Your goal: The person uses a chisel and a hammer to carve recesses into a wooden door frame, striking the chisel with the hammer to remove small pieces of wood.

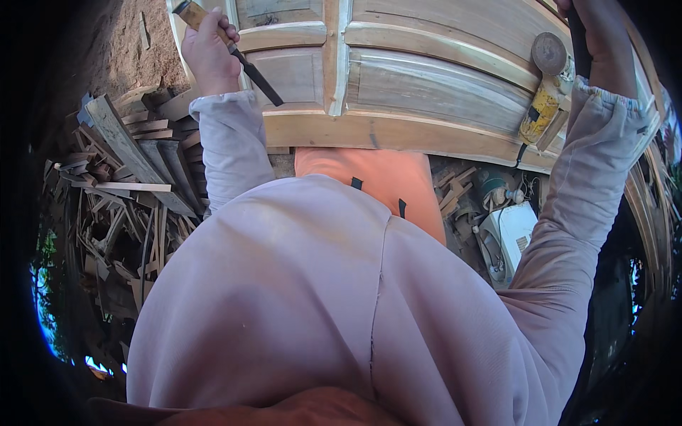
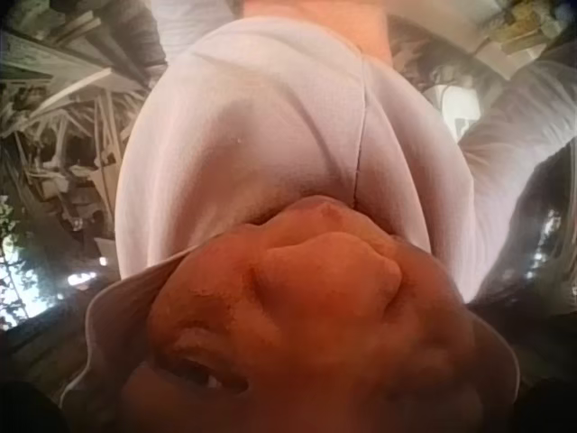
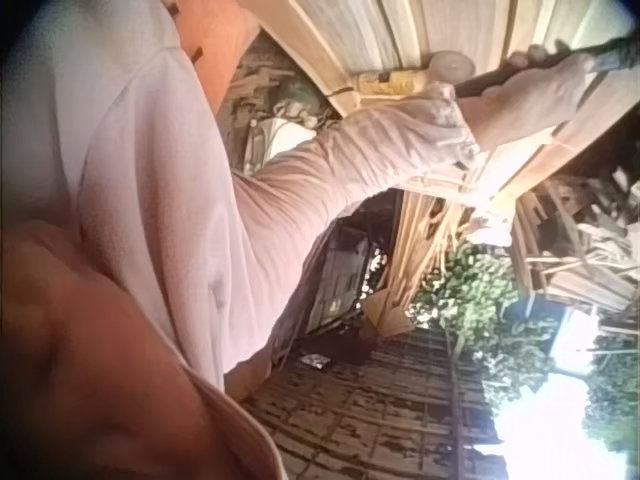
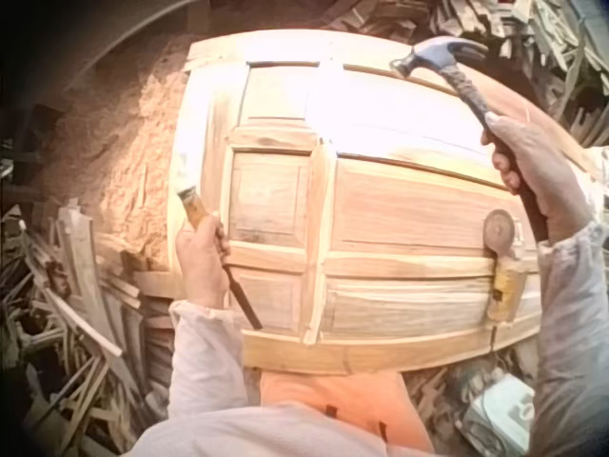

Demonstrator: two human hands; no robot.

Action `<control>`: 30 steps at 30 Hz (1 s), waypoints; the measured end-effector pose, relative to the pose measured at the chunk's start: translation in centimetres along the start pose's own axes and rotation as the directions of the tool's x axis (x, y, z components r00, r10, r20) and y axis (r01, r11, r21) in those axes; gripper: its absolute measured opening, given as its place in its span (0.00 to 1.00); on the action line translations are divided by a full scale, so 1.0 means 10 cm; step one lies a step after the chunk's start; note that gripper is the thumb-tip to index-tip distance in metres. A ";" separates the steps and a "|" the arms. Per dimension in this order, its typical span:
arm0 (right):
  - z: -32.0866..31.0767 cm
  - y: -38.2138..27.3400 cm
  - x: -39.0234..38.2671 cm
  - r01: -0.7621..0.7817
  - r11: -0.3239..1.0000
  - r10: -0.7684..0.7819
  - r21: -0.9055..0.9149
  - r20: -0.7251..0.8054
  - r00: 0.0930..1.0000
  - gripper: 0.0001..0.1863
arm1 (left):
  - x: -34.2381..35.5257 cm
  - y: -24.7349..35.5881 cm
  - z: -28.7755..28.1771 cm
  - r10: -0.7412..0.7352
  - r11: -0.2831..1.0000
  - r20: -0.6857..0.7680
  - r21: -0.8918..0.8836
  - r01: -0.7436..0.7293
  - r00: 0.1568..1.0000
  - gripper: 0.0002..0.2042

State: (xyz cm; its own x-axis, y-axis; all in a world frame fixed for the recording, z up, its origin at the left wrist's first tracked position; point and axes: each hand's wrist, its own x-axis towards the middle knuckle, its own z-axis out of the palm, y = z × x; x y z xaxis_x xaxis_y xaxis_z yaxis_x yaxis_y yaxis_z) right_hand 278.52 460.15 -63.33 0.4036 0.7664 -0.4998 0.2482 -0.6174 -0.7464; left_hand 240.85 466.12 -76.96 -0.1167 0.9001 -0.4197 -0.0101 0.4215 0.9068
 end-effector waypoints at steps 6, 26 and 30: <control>0.32 0.87 -0.73 -0.239 0.966 0.241 0.094 -0.015 0.970 0.19 | 0.14 0.21 0.78 0.181 0.912 -0.027 -0.370 -0.178 0.983 0.07; 0.37 0.99 -0.53 -0.160 0.983 0.167 -0.091 0.067 0.984 0.19 | 0.73 -0.62 1.56 0.223 0.972 0.268 0.009 -0.234 0.937 0.07; 0.47 0.52 -0.13 -0.131 0.990 0.129 -0.056 -0.036 0.991 0.15 | 0.77 -0.74 1.63 0.119 0.962 0.325 0.196 -0.191 0.938 0.11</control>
State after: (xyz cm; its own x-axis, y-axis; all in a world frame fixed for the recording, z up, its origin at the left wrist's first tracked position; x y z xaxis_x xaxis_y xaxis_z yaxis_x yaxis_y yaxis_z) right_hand 275.16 456.77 -68.63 0.4641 0.6732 -0.5756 0.2424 -0.7216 -0.6485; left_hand 256.23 471.73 -87.50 0.2125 0.9305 -0.2985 0.2075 0.2555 0.9443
